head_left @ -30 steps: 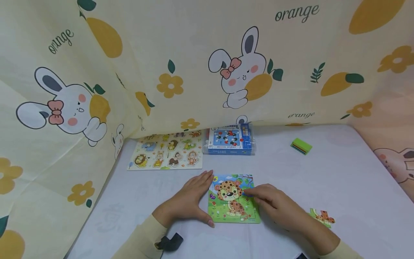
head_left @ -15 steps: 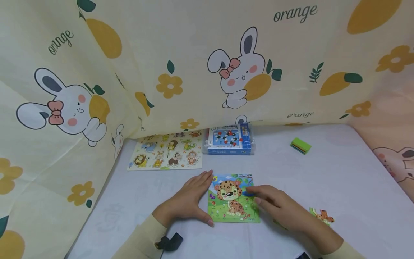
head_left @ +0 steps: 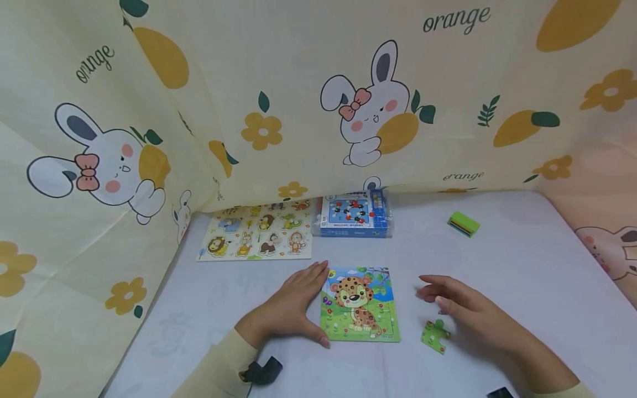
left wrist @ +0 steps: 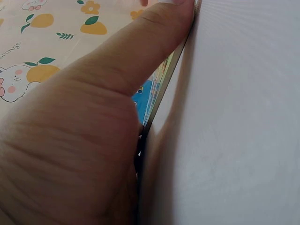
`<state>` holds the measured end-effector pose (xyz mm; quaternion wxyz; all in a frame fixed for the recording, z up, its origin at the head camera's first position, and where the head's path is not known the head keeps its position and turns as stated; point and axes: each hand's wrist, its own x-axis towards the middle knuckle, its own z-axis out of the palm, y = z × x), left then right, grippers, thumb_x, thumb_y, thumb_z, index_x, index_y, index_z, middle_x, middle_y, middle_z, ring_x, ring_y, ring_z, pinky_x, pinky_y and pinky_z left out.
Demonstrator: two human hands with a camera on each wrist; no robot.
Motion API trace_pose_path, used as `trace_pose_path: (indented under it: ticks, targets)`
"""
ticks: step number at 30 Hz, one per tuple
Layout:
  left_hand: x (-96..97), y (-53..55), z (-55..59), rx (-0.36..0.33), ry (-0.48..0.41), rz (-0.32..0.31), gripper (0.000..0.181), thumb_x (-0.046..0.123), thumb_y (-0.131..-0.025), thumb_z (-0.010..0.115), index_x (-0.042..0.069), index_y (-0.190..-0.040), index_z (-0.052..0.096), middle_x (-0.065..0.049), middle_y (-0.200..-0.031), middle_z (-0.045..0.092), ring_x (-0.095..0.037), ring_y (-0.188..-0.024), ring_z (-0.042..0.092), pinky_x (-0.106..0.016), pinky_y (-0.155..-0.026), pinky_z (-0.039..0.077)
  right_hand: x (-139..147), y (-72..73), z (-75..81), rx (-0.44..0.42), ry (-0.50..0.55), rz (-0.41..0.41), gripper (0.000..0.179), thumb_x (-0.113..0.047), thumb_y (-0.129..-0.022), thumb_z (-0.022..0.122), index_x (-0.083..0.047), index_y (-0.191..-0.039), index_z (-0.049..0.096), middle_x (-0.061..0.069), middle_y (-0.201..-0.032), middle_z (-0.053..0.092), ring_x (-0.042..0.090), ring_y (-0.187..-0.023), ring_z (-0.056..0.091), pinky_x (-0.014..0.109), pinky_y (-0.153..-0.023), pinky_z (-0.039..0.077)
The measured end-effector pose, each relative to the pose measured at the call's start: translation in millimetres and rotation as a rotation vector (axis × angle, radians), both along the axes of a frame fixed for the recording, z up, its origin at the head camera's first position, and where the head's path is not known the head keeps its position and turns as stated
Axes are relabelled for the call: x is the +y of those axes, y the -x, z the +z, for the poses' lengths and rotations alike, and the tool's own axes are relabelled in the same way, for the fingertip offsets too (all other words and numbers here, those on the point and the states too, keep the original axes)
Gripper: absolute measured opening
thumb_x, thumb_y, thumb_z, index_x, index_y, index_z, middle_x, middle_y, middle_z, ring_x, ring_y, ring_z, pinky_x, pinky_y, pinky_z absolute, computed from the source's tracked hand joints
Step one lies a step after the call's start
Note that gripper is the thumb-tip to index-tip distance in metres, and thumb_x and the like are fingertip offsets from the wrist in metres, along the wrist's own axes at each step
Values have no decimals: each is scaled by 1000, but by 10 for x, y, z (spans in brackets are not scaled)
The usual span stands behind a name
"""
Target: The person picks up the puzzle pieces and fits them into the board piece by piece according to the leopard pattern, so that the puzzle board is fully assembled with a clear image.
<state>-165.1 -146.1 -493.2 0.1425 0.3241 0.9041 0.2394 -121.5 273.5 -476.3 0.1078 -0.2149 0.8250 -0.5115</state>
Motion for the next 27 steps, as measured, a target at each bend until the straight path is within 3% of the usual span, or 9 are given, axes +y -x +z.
trace_pose_path:
  ticks: [7, 10, 14, 17, 20, 23, 27]
  targets:
    - [4, 1, -2, -4, 3, -6, 153, 80, -64, 91, 7, -175, 14, -2, -182, 2, -19, -165, -1, -48, -132, 4, 232, -58, -48, -50, -91, 43, 64, -24, -99, 83, -14, -157, 57, 6, -152, 62, 0, -133, 55, 17, -102, 49]
    - [5, 3, 1, -4, -3, -5, 154, 81, -64, 91, 7, -175, 14, -3, -182, 2, -20, -165, 0, -48, -132, 4, 240, -75, -75, -1, -163, 83, 66, -36, -93, 89, -22, -151, 62, 4, -156, 56, -2, -137, 45, 9, -107, 36]
    - [0, 8, -8, -8, -7, -1, 153, 80, -64, 91, 7, -175, 14, -2, -182, 2, -19, -165, -1, -48, -132, 4, 171, -98, -113, 126, -278, 113, 54, -50, -86, 92, -34, -133, 70, 1, -152, 52, 14, -139, 41, 4, -107, 23]
    - [-6, 8, -18, -11, -4, 0, 153, 80, -64, 91, 7, -175, 14, -1, -182, 2, -19, -165, -1, -48, -132, 4, 115, -113, -114, 170, -328, 114, 42, -49, -85, 93, -38, -118, 71, 3, -151, 53, 30, -137, 43, 8, -108, 27]
    - [-6, 5, -16, -10, -1, 1, 153, 81, -64, 91, 8, -175, 14, -1, -182, 2, -19, -165, -1, -47, -132, 4, 79, -121, -98, 159, -346, 114, 37, -44, -84, 94, -38, -112, 70, 6, -150, 54, 39, -136, 43, 11, -107, 32]
    - [-4, 3, -4, -9, -2, 2, 153, 80, -64, 91, 8, -175, 15, -1, -182, 3, -19, -165, -1, -47, -132, 4, 52, -122, -93, 176, -340, 126, 39, -38, -84, 95, -38, -112, 68, 2, -145, 57, 32, -132, 45, 15, -105, 38]
    - [-4, 7, 1, -11, -4, 3, 152, 80, -64, 92, 8, -175, 16, -2, -182, 4, -19, -165, 0, -47, -132, 5, 16, -109, -103, 214, -217, 179, 39, -21, -89, 92, -30, -120, 70, -7, -126, 66, 15, -112, 56, 20, -91, 52]
